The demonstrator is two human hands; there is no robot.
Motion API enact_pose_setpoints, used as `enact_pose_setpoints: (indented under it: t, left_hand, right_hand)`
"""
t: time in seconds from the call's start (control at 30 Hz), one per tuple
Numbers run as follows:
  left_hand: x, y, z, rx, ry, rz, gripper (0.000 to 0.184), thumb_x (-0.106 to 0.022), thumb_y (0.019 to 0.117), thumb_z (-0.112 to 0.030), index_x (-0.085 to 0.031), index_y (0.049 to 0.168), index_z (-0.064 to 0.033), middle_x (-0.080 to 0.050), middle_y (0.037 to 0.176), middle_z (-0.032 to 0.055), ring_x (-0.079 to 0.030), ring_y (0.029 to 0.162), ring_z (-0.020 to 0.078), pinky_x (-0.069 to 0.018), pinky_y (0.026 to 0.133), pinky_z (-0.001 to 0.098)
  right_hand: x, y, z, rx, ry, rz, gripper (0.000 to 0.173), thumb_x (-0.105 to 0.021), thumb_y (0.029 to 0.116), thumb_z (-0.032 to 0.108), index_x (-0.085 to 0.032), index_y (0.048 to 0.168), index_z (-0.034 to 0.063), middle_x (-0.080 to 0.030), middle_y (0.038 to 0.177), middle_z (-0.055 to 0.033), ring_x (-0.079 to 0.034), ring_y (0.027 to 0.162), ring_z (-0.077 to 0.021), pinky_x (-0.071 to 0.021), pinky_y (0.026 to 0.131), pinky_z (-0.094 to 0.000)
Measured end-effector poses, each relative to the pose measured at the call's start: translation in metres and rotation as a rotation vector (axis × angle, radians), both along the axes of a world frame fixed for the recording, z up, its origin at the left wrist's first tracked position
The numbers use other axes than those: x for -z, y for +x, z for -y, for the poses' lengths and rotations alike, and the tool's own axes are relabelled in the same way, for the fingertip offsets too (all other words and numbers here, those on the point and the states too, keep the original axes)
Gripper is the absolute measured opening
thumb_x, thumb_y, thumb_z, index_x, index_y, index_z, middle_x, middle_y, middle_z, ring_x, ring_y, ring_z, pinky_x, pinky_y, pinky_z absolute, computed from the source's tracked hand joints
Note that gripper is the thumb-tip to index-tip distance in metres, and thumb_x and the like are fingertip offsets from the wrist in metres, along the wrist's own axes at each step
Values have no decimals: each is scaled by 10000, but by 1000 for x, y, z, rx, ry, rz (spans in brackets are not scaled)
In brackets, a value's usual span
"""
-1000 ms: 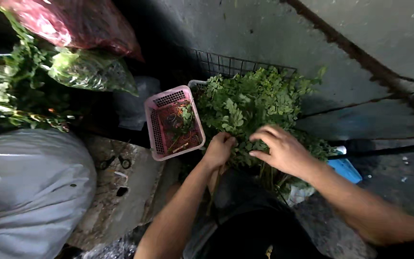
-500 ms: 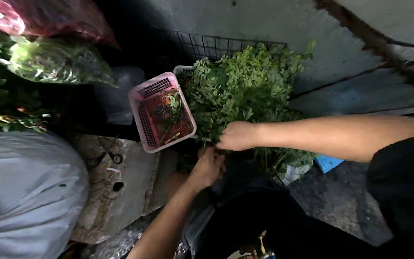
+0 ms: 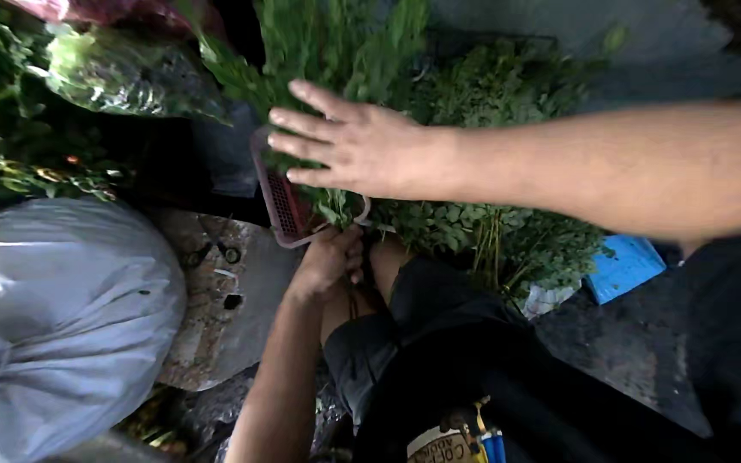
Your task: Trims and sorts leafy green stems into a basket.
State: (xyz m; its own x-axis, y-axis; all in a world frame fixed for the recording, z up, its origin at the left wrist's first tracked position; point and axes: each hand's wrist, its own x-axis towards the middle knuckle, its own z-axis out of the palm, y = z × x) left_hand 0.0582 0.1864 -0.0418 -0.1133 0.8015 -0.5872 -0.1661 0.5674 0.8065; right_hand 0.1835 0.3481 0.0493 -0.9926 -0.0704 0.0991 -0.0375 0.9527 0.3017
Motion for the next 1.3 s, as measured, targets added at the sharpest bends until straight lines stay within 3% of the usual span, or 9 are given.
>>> enact_pose_setpoints:
  t: [0.07,0.13,0.33,0.53,0.67,0.77,0.9,1.0,1.3]
  left_hand:
    - [32,-10,18,-124,-143,176,332,-334,1129,-327,-522,953,-117,-427,627,-33,-401,461,72,-403,429,214]
    - [41,-12,29,-222,-201,312,376,-303,1130,-321,-507,897,-106,-415,603,-36,-378,426,55,-357,388,183]
    - [-5,2,8,-33,83,267,467,-257,1125,-441,-498,881,-124,-384,594,-31,-350,421,64,-357,386,198]
    - [25,13,-24,10,193,83,384,-336,1132,-344,-528,925,-84,-385,572,-50,-349,427,60,-341,402,211]
    - [29,31,-40,27,113,70,417,-356,1125,-386,-500,855,-103,-387,565,-45,-346,417,65,-329,391,213]
    - [27,53,-53,-10,32,153,388,-386,1116,-411,-485,905,-101,-366,583,-44,-323,411,64,-322,376,205]
    - [36,72,-65,-51,101,311,404,-339,1123,-407,-541,964,-95,-414,604,-28,-350,427,71,-327,381,208]
    - [41,75,-61,-70,108,201,450,-351,1122,-418,-599,1127,-42,-604,732,57,-502,507,114,-402,435,243]
    - [22,62,-61,178,57,-11,413,-341,1127,-399,-555,1019,-63,-481,646,-16,-396,455,59,-362,425,202]
  right_hand:
    - [24,25,8,252,-309,-237,385,-600,1019,136,-608,1401,174,-472,1559,-96,-354,1498,-319,-216,1260,-552]
    - [68,55,18,662,-623,-218,245,-616,1023,303,-701,1166,123,-657,1239,-119,-624,1183,-314,-502,1016,-539]
    - [187,90,65,1216,-1111,257,397,-555,1043,406,-729,1104,55,-709,1111,-193,-673,1083,-392,-525,921,-634]
    - [75,137,39,1216,-1212,-391,358,-559,1064,363,-707,1141,46,-722,950,-119,-691,767,-254,-585,746,-510]
    - [26,160,32,972,-1035,-1111,222,-589,1045,261,-678,1080,61,-681,836,15,-578,553,-43,-529,514,-233]
    - [24,135,37,922,-991,-1134,229,-576,1050,239,-651,1090,27,-674,851,-33,-610,585,-92,-559,535,-291]
    - [76,86,50,1110,-1053,-476,340,-542,1060,335,-692,1109,33,-707,987,-150,-701,923,-301,-571,849,-537]
    - [105,70,71,1130,-972,-197,331,-448,1081,298,-659,1146,50,-698,1121,-147,-685,1067,-306,-543,916,-505]
    - [58,119,47,599,-599,-223,379,-699,974,369,-686,1296,169,-658,1283,-97,-611,1223,-304,-508,1027,-526]
